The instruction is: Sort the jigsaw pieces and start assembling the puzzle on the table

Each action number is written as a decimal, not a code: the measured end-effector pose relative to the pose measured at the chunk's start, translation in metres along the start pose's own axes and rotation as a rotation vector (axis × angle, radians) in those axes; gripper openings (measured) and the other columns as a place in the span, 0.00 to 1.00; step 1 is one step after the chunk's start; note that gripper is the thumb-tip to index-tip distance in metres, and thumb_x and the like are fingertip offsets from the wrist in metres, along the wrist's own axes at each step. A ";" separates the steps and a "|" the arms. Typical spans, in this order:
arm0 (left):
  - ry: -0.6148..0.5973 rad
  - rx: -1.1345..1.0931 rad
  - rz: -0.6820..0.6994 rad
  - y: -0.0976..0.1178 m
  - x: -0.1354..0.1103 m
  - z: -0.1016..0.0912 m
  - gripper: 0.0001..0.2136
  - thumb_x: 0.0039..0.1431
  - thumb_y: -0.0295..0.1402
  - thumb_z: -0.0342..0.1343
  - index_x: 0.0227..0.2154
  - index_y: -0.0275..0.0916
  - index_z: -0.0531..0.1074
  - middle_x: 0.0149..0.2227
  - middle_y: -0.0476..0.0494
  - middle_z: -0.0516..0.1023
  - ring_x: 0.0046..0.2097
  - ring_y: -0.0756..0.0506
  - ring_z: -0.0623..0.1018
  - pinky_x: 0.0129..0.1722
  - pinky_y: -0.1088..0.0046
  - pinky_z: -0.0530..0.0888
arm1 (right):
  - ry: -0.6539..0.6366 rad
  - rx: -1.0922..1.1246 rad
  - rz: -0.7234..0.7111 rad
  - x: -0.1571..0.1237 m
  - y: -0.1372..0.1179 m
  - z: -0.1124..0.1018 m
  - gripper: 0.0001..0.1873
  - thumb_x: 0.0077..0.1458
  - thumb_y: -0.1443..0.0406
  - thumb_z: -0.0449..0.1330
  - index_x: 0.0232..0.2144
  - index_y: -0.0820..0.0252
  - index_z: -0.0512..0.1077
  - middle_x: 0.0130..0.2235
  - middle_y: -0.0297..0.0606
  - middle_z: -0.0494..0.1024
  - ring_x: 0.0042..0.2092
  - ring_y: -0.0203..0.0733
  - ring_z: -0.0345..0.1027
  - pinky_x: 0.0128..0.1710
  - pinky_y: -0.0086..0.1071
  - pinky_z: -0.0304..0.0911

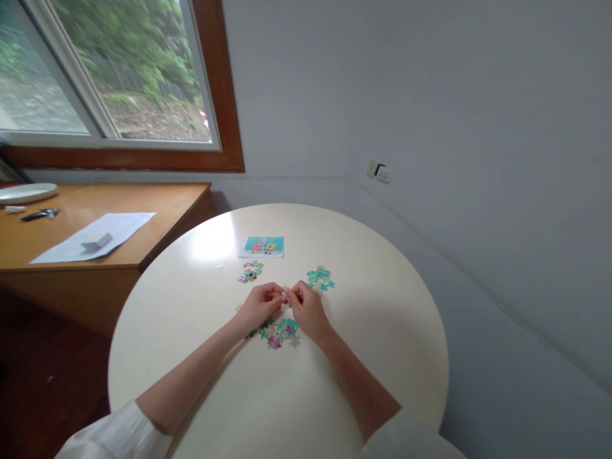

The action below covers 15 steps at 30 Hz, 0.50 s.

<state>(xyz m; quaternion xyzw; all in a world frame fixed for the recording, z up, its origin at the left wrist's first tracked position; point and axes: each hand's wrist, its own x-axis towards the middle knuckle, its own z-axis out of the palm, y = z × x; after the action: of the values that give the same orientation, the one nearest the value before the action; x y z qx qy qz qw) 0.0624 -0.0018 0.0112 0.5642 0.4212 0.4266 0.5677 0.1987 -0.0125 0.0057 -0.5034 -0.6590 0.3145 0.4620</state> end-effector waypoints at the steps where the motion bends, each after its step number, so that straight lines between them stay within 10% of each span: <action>1: 0.003 0.013 0.003 -0.001 0.000 -0.001 0.12 0.42 0.38 0.59 0.21 0.34 0.66 0.16 0.54 0.67 0.18 0.56 0.62 0.18 0.80 0.55 | -0.013 0.019 0.006 0.000 0.000 0.000 0.12 0.52 0.59 0.52 0.20 0.57 0.59 0.19 0.30 0.65 0.22 0.33 0.58 0.22 0.28 0.53; 15: 0.011 0.030 0.043 0.003 0.000 -0.007 0.14 0.42 0.40 0.60 0.18 0.35 0.65 0.18 0.49 0.70 0.20 0.55 0.65 0.20 0.80 0.58 | -0.137 0.258 0.027 0.001 0.008 0.002 0.06 0.50 0.62 0.53 0.25 0.58 0.62 0.23 0.32 0.70 0.26 0.35 0.65 0.28 0.30 0.61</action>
<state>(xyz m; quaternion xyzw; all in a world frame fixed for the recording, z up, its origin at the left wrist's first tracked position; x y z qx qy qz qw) 0.0553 0.0002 0.0140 0.5792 0.4182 0.4354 0.5477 0.2002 -0.0086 -0.0018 -0.4261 -0.6363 0.4365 0.4723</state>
